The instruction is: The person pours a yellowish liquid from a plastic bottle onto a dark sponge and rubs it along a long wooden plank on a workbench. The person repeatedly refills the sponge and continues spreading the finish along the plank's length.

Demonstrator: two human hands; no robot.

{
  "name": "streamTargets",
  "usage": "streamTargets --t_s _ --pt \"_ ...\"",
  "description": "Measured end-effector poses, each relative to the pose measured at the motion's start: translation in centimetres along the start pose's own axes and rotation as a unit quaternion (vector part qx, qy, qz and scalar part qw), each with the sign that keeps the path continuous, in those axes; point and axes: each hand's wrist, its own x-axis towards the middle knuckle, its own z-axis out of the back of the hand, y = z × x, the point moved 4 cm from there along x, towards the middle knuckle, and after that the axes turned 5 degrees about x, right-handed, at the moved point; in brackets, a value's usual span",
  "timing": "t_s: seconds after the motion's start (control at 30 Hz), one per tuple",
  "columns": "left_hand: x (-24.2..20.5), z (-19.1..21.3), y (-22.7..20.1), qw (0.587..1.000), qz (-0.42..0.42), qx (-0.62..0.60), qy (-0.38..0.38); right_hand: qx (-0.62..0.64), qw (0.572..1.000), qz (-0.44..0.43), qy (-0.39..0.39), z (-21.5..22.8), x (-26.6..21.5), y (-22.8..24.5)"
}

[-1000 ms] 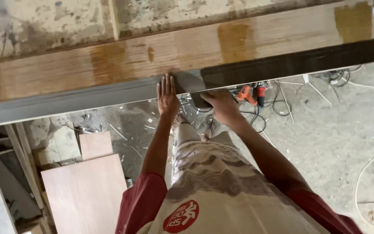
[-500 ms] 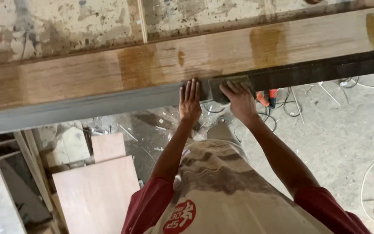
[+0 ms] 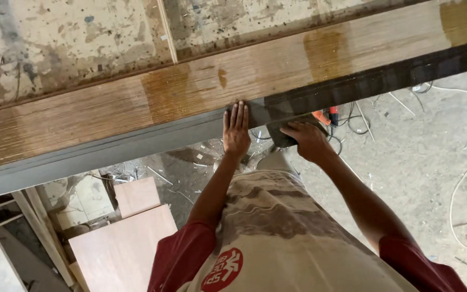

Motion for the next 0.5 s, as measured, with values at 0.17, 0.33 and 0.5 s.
streamTargets --t_s 0.17,0.33,0.5 --pt "-0.6 0.0 1.2 1.000 0.002 -0.003 0.020 0.098 0.994 -0.005 0.045 2.1 3.6 2.6" --pt "-1.5 0.9 2.5 1.000 0.006 0.006 -0.001 0.001 1.000 0.013 -0.004 -1.8 6.0 2.4" --pt "-1.4 0.9 2.5 1.000 0.009 -0.005 -0.022 0.026 1.000 0.012 -0.009 -3.1 5.8 0.8"
